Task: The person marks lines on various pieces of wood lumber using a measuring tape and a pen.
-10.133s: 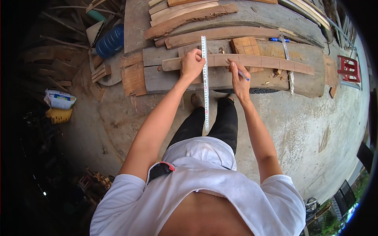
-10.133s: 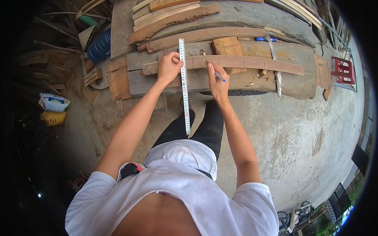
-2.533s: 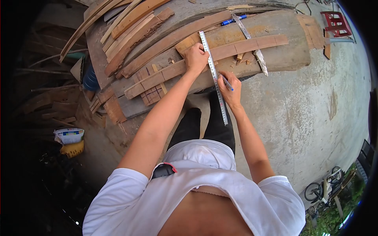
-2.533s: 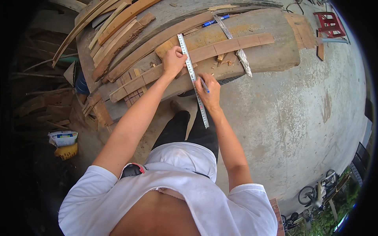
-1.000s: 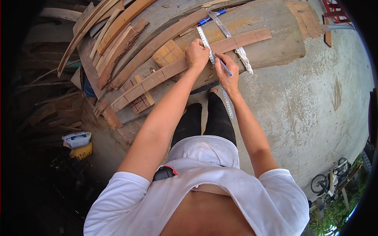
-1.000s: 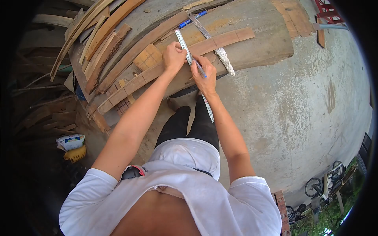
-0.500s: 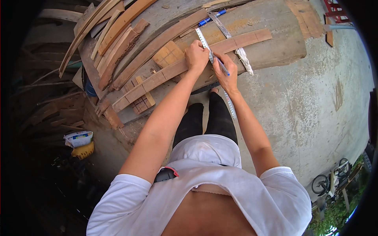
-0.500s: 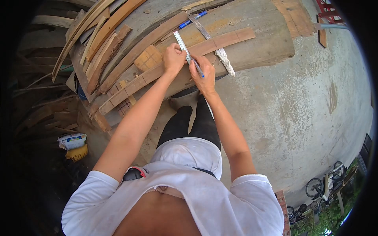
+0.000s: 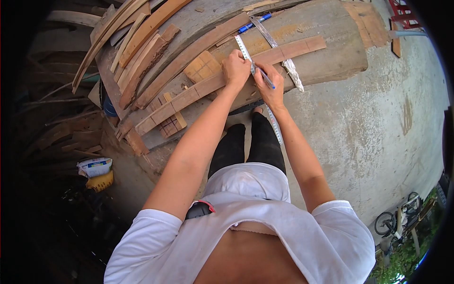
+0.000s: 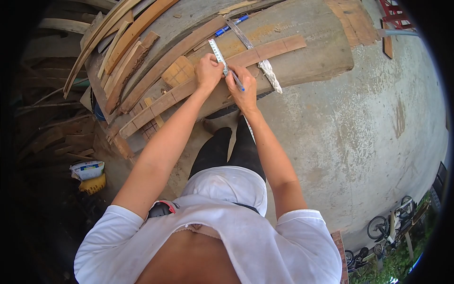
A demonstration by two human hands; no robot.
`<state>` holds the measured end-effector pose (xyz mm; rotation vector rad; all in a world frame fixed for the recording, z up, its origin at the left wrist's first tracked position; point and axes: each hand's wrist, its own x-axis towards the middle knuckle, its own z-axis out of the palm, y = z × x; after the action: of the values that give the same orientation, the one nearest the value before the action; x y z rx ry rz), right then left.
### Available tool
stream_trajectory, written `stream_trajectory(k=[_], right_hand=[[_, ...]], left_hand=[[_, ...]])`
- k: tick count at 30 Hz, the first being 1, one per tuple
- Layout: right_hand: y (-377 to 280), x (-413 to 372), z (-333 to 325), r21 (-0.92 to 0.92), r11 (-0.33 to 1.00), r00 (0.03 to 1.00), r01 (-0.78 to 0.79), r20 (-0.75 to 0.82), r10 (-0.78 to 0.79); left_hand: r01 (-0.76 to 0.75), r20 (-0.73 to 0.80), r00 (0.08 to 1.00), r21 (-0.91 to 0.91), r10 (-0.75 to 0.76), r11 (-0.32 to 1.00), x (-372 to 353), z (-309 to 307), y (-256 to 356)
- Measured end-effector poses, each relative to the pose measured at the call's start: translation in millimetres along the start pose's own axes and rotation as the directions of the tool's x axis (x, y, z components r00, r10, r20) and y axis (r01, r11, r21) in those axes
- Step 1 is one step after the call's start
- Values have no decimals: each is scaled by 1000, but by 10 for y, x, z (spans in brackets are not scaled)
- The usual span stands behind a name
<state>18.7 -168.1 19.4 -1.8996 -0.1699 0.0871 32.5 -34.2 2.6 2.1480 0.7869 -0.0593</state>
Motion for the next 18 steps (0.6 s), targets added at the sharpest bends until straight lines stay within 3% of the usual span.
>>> stream_trajectory(k=[18], right_hand=[[45,-194,-74,2,1000,999,-11,-51,11]], left_hand=[[7,-9,1000,2,-7,1000,3,15,-17]])
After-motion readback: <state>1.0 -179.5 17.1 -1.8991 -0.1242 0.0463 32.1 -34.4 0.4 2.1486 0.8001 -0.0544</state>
